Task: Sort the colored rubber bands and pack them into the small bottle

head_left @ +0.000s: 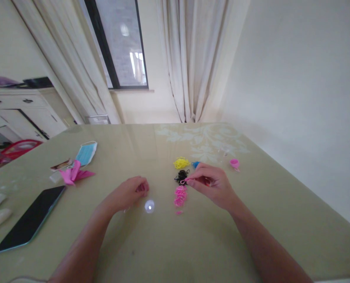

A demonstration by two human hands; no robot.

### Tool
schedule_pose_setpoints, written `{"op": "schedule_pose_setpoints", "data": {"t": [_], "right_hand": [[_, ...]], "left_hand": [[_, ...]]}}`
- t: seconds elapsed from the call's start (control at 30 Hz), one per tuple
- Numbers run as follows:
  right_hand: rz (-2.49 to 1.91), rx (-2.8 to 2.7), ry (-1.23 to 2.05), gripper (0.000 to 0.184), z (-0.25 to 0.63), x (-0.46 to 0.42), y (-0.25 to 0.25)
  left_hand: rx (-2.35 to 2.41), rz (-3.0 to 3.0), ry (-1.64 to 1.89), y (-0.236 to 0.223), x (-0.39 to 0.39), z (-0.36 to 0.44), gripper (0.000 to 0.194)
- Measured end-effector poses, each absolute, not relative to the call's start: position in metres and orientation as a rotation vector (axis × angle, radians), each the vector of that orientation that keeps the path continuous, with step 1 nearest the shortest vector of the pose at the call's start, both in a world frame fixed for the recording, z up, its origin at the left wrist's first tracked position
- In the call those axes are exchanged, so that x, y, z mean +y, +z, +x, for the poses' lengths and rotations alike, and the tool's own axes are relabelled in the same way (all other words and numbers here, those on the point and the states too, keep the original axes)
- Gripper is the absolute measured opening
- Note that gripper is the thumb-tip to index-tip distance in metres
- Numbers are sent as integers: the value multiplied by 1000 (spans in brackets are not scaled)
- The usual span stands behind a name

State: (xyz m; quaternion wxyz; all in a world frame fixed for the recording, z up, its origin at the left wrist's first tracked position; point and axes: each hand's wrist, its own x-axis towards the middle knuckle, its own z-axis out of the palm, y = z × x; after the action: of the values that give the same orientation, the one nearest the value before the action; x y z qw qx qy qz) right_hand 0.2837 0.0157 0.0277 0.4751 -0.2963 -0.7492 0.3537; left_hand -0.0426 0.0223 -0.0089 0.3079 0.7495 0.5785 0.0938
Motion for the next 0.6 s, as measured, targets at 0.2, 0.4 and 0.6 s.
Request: {"op": "schedule_pose_setpoints", "data": {"t": [0.2,0.4,0.6], "right_hand": [[-1051,-2263,839,13,281,24,17],[-1215,-2418,720,11,269,22,5],[-1306,-2321,766,11,277,28,8]], "left_hand": [[1431,1929,264,-13,22,-39,17],[1426,2118,506,-15,23,-30,20],[1234,1813,811,1,18,-19,24]]}}
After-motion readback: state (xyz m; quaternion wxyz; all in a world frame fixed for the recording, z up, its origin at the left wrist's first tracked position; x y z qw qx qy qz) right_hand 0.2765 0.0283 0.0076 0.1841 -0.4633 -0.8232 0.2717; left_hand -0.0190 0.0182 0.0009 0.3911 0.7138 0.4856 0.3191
